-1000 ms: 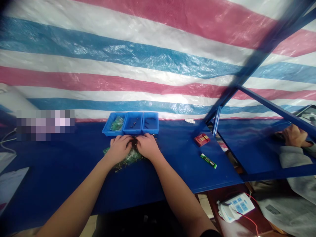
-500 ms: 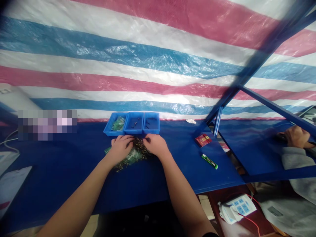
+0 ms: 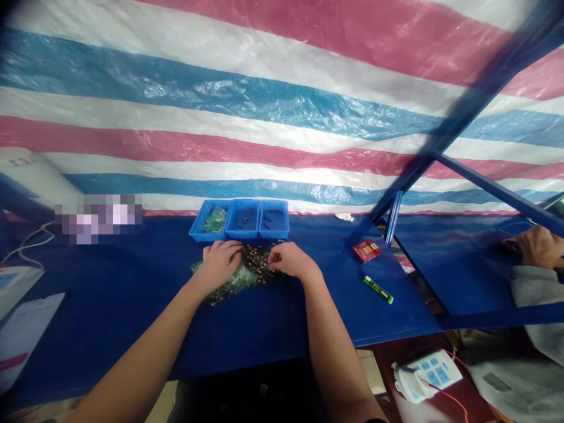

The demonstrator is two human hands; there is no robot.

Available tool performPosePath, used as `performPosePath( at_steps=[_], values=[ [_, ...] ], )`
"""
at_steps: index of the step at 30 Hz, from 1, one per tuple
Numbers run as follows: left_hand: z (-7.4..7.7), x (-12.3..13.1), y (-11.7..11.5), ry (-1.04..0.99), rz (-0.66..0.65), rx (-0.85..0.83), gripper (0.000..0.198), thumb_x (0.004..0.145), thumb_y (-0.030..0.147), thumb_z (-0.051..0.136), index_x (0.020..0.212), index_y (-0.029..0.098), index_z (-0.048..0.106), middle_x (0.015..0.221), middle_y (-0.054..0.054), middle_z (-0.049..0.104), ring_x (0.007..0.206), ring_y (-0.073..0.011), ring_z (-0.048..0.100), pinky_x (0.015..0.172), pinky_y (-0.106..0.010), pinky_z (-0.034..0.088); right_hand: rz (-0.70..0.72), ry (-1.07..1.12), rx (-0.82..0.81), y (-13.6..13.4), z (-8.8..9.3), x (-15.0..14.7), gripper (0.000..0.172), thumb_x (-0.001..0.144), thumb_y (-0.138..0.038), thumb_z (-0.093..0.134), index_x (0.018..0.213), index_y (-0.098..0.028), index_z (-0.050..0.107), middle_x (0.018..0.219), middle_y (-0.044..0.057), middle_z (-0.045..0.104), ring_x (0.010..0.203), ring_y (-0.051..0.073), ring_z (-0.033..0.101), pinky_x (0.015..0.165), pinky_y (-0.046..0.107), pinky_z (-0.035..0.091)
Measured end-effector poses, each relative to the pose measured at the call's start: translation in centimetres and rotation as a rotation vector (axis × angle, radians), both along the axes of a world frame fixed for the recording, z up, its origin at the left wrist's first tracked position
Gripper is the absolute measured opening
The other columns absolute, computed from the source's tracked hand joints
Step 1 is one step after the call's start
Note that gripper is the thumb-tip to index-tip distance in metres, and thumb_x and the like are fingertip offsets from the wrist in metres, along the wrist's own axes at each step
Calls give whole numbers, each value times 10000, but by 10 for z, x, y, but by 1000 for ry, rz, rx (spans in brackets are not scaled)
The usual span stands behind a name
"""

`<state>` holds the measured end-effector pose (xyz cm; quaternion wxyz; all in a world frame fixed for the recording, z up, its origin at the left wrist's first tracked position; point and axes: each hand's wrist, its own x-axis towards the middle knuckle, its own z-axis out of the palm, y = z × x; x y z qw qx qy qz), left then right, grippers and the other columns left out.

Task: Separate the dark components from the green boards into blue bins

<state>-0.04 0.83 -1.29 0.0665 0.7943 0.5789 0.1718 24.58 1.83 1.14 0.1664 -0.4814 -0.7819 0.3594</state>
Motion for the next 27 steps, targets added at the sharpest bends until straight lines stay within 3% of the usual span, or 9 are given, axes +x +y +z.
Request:
performPosePath(
  at_steps=[8,17,22,27],
  values=[
    [-5,-2,1,0,-10,30,377,950,344,352,1133,271,674,1292,-29,614,1154,-282,481,924,-457,358,71,106,-112,0,2,9,233,719,-146,692,943,-208,704,826,24,730,745,169,693,645,258,549],
    [-2,0,0,3,-8,10,383,948,345,355,1152,266,669,1304,-38,604,1154,-289,475,919,-457,365,39,111,-26,-4,7,3,230,659,-68,615,847,-182,685,756,8,688,674,142,643,621,240,514],
    [2,0,-2,11,-11,2,385,950,348,353,1153,261,668,1304,-37,604,1147,-291,476,915,-461,365,-19,316,97,-4,8,0,125,753,-171,614,871,-184,654,832,25,688,747,150,647,704,279,519],
    [2,0,-2,8,-15,-1,394,952,349,352,1166,252,667,1300,-52,606,1144,-292,469,926,-458,359,-109,536,43,5,-8,-9,115,808,-273,622,893,-200,596,816,30,685,789,180,681,723,317,548]
  ],
)
